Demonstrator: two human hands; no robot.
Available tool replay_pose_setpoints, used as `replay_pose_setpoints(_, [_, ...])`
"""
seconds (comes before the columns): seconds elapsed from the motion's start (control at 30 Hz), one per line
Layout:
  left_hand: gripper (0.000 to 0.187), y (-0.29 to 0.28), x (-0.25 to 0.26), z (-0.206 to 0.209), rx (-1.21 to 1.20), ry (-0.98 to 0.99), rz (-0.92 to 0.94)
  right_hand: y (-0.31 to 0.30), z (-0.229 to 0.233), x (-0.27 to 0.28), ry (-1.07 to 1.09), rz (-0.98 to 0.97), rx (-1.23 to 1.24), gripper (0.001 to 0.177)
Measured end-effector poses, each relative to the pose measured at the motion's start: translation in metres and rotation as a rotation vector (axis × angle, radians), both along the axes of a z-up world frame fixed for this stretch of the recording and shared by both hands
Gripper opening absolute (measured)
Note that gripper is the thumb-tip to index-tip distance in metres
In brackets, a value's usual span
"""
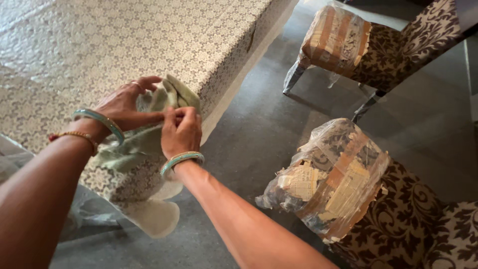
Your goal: The person wipes a patterned tablecloth on a dining table using a green cloth. They move the cloth across the surface and along the edges, smoothing the fabric as they clean.
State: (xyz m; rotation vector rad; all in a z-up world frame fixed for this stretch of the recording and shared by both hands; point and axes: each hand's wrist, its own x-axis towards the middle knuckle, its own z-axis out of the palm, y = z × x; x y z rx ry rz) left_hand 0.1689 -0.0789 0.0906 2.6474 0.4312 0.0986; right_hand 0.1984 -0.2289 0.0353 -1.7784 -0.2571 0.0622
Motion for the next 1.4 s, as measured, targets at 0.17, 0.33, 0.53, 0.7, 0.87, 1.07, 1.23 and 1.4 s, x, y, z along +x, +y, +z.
replay_pose_setpoints(0.17, [0.079, 0.016, 0.001, -0.008, 0.054, -0.008, 0.087, 0.031, -0.028, 0.014, -0.16, -0.246, -0.084, 0.063])
replay_pose_setpoints(0.33, [0.082, 0.024, 0.011, -0.016, 0.125, -0.016, 0.047, 0.044, -0.027, 0.035, 0.298, -0.282, -0.011, 0.108])
replay_pose_setpoints(0.53, [0.058, 0.013, 0.016, -0.021, 0.163, 0.026, 0.133, 0.06, -0.029, 0.034, 0.368, -0.327, -0.029, 0.103])
replay_pose_setpoints(0.7, [0.054, 0.006, 0.021, -0.024, 0.196, -0.041, 0.185, 0.049, -0.011, -0.021, 0.786, -0.151, 0.108, 0.092])
replay_pose_setpoints(0.87, [0.056, 0.004, 0.017, -0.018, 0.15, -0.11, 0.179, 0.042, 0.0, -0.079, 0.601, -0.227, 0.137, 0.092])
replay_pose_setpoints(1.07, [0.057, 0.006, 0.006, -0.012, 0.122, -0.226, -0.101, 0.039, 0.012, -0.085, 0.76, -0.239, 0.19, 0.096])
replay_pose_setpoints(1.23, [0.056, 0.011, 0.004, -0.013, 0.086, -0.232, -0.203, 0.04, -0.011, -0.062, 0.701, -0.224, 0.22, 0.104])
replay_pose_setpoints(1.4, [0.059, 0.015, 0.007, -0.019, 0.092, -0.261, -0.198, 0.045, -0.036, -0.016, 0.689, -0.223, 0.252, 0.117])
